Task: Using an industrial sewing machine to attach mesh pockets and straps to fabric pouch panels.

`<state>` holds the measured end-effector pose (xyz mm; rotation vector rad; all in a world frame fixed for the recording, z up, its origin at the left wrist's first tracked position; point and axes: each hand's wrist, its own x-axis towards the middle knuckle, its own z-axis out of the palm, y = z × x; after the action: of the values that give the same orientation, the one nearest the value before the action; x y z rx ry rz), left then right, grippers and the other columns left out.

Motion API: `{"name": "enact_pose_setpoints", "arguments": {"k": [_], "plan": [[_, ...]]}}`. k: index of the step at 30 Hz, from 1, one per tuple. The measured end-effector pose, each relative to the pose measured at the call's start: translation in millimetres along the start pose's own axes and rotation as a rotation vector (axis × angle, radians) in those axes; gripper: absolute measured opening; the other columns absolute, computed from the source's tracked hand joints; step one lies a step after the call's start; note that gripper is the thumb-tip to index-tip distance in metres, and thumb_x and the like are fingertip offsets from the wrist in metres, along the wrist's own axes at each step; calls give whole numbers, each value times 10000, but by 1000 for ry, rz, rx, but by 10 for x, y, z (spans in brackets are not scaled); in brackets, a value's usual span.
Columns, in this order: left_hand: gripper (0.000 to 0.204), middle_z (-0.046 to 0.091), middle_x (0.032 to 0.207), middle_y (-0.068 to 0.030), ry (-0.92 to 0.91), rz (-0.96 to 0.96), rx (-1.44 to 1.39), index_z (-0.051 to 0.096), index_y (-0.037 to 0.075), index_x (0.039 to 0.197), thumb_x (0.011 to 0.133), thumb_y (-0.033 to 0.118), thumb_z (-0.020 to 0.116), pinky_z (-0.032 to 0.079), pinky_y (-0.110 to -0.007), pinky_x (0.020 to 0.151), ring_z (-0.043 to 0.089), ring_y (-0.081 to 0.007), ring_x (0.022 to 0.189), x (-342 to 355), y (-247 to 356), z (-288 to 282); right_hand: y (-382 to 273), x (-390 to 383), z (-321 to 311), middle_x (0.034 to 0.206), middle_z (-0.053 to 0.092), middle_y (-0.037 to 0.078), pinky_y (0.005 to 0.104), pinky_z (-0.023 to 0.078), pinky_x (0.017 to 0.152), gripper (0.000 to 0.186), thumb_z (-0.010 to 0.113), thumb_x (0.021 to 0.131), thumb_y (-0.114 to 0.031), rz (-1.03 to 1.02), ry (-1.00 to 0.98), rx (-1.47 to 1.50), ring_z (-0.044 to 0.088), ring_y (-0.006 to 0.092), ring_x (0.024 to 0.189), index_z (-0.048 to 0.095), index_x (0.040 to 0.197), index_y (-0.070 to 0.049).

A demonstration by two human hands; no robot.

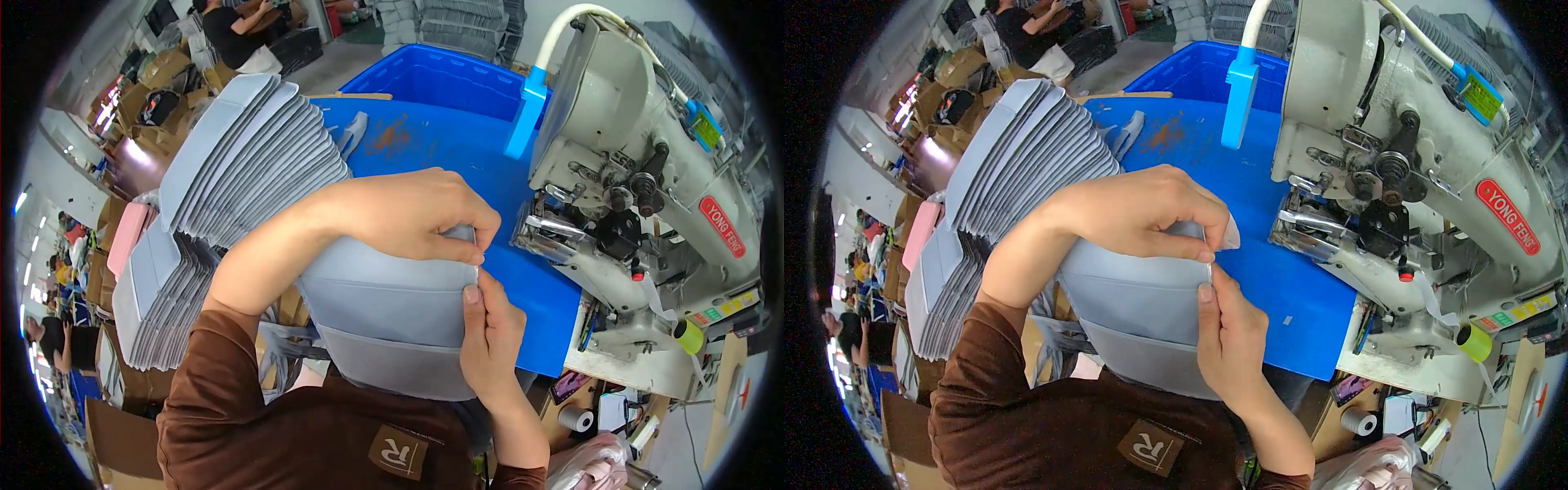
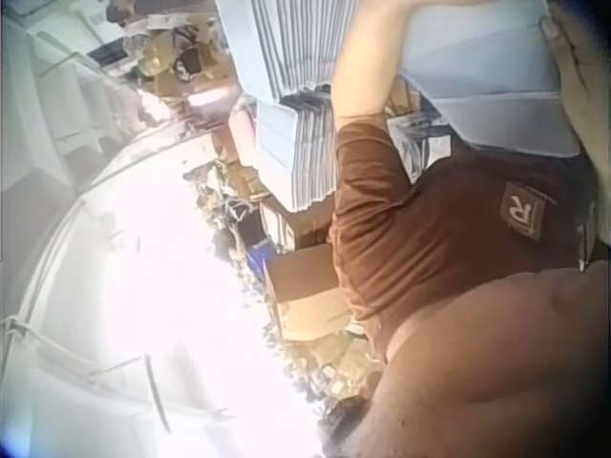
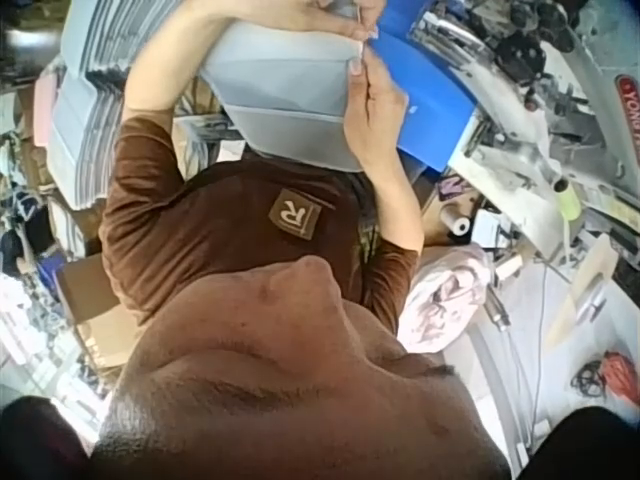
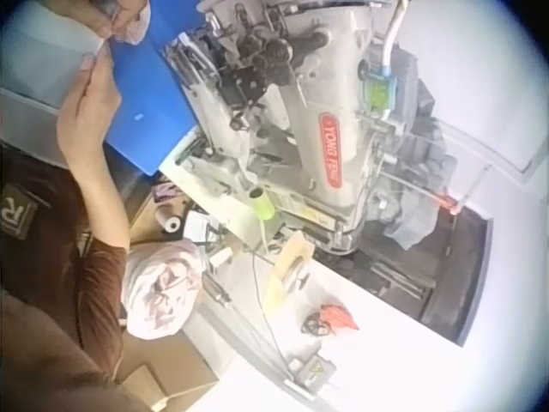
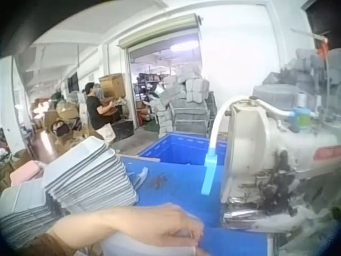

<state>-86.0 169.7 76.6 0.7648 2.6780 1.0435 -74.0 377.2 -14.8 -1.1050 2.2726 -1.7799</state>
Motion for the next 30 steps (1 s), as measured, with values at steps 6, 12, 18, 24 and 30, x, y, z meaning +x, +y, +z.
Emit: {"name": "enact_pose_setpoints", "arguments": {"k": [6, 12, 18, 24, 30], "plan": [[151, 654, 816, -87, 64, 91, 30, 678, 33, 956, 871, 154, 703, 450, -348, 569, 618, -246, 678, 20, 23, 41, 4, 25, -12, 705, 602, 180, 315, 432, 535, 223, 517, 1013, -80, -5, 9, -30, 573, 235, 545, 611, 1180, 35], [87, 666, 841, -81, 104, 81, 100, 705, 9, 855, 815, 75, 748, 468, -329, 596, 647, -219, 748, 19, 29, -25, -1, 88, -36, 752, 629, 201, 333, 452, 549, 176, 532, 1009, -87, 52, -35, -30, 620, 256, 588, 593, 1130, 26], [78, 679, 799, -72, 120, 92, -26, 718, 4, 817, 797, 53, 775, 466, -303, 644, 639, -179, 760, 108, -173, -248, 210, -107, 25, 785, 646, 223, 386, 479, 555, 134, 560, 1001, -113, 9, 86, -115, 655, 322, 632, 575, 1065, 3], [166, 680, 755, -49, 95, -12, 65, 740, 19, 841, 824, 178, 780, 458, -290, 681, 630, -143, 783, 283, -257, -364, 312, -38, -94, 675, 619, 189, 404, 469, 525, 127, 567, 1002, -140, 26, -3, -322, 625, 342, 571, 583, 1001, -14], [253, 704, 819, -72, 82, -51, -86, 755, 22, 879, 802, 263, 768, 463, -311, 725, 625, -166, 788, 514, -628, -289, 213, 45, -222, 597, 547, 114, 313, 401, 489, 175, 569, 1009, -157, 109, 38, -102, 525, 192, 494, 626, 937, -7]]}}
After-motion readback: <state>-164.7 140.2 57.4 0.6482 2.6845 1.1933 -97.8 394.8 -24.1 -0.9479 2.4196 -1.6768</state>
